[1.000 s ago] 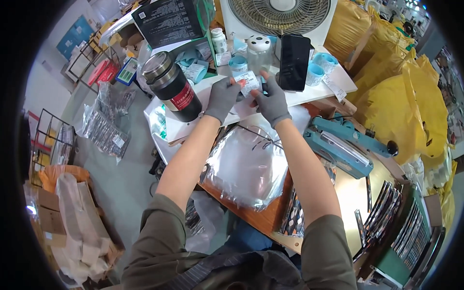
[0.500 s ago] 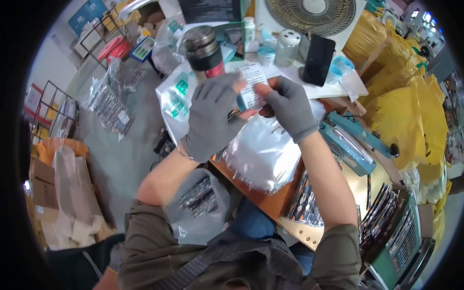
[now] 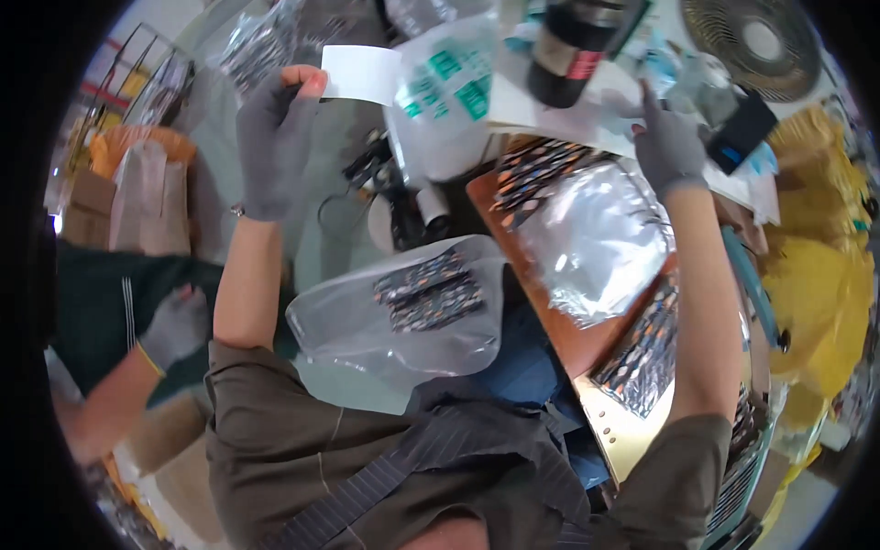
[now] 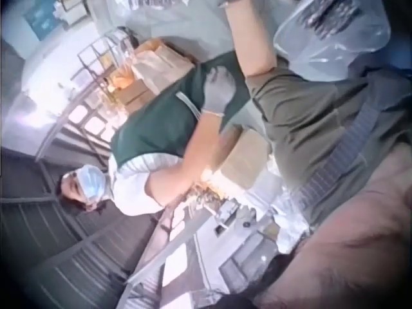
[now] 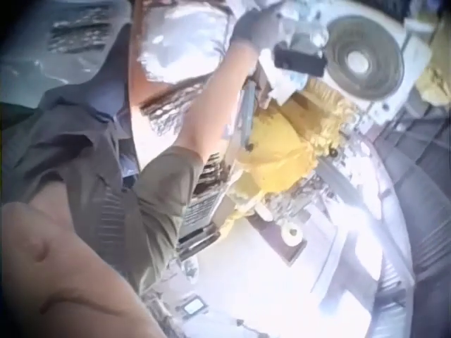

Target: Packing sets of makeup brushes into silver foil sleeves and then into larger plastic bags at a warehouse workstation.

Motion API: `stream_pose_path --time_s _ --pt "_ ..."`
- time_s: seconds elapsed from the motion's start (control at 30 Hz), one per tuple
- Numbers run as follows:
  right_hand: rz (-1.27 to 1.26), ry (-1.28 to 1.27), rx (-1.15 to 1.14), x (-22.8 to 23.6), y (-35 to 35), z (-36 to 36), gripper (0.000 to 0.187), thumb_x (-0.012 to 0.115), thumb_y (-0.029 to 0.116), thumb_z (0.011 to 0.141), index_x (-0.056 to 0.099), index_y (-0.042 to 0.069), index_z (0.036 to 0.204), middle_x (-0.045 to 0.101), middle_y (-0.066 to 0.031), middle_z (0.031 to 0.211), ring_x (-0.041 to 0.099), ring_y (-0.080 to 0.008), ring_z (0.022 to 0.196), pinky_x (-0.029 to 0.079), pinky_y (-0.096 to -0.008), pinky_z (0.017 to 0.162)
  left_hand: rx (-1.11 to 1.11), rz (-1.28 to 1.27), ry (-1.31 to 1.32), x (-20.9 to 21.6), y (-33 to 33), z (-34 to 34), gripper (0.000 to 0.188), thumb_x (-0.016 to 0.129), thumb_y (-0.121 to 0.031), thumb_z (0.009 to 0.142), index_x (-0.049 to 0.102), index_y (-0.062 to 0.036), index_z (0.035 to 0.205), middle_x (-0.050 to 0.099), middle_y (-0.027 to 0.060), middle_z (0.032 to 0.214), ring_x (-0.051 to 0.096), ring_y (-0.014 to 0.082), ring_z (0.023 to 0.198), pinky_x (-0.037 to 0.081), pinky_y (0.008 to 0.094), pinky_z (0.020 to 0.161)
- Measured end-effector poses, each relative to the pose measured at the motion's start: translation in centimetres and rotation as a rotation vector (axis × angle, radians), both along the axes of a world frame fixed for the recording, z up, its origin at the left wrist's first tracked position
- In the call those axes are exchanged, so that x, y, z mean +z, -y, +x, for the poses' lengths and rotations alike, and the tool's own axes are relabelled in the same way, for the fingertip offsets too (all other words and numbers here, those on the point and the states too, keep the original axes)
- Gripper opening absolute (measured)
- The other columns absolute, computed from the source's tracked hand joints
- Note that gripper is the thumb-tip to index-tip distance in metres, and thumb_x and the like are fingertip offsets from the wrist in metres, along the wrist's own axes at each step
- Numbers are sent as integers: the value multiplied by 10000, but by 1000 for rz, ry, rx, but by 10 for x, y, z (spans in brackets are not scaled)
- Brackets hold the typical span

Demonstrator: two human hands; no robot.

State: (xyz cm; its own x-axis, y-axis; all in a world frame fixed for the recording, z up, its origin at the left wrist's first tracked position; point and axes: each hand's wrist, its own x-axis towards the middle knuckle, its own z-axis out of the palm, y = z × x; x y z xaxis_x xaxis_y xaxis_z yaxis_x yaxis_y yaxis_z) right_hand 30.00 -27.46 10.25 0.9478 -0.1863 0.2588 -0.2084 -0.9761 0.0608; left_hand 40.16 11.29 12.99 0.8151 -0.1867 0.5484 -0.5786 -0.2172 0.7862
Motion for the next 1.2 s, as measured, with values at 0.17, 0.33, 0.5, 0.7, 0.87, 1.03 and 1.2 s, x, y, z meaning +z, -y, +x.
stream_pose_path --time_s 0.17,0.33,0.5,0.7,0.87,1.03,1.2 --pt "536 -19 854 7 -204 -31 628 702 232 700 454 38 1243 508 -186 1164 451 -373 1128 347 -472 979 193 69 -93 -73 -94 11 181 587 -125 868 620 1 993 651 34 759 586 82 686 456 232 630" --pt "202 -275 1049 -59 -239 -66 376 595 168 720 540 80 1082 551 -99 1054 514 -260 1018 400 -446 942 318 540 -207 -135 -132 -10 268 552 -231 862 619 -65 1061 637 165 778 634 267 690 494 321 662" --pt "506 -373 1090 -68 -226 -141 151 591 116 677 644 111 819 616 9 840 588 -174 816 456 -445 867 299 1032 -352 -268 -178 -56 201 545 -204 809 593 -124 988 625 129 752 613 324 747 476 421 626" --pt "541 -319 848 -51 -238 -138 228 663 57 643 644 97 867 626 -14 896 592 -208 838 440 -452 872 145 1127 -436 -410 -125 -89 167 534 -174 761 578 -89 898 623 113 807 619 316 790 473 443 669" --pt "746 -283 718 -35 -229 -158 233 688 76 660 641 83 889 625 -60 867 597 -230 840 445 -435 851 -425 335 -897 -294 -58 -85 446 576 -282 817 534 -14 1172 577 198 1121 542 293 1064 409 336 927" --pt "482 -481 632 -76 -214 -203 254 646 129 703 620 51 943 611 -127 874 592 -321 871 465 -410 784 -734 226 -522 -117 -69 -117 619 623 -341 792 457 60 1233 525 219 1174 507 325 1110 394 328 950" --pt "529 -261 599 -133 -196 -190 280 580 96 716 603 36 989 602 -170 957 579 -360 904 477 -409 784 -559 1077 -323 -128 -81 -158 365 618 -294 811 578 -9 1036 590 152 953 582 296 930 465 390 772"
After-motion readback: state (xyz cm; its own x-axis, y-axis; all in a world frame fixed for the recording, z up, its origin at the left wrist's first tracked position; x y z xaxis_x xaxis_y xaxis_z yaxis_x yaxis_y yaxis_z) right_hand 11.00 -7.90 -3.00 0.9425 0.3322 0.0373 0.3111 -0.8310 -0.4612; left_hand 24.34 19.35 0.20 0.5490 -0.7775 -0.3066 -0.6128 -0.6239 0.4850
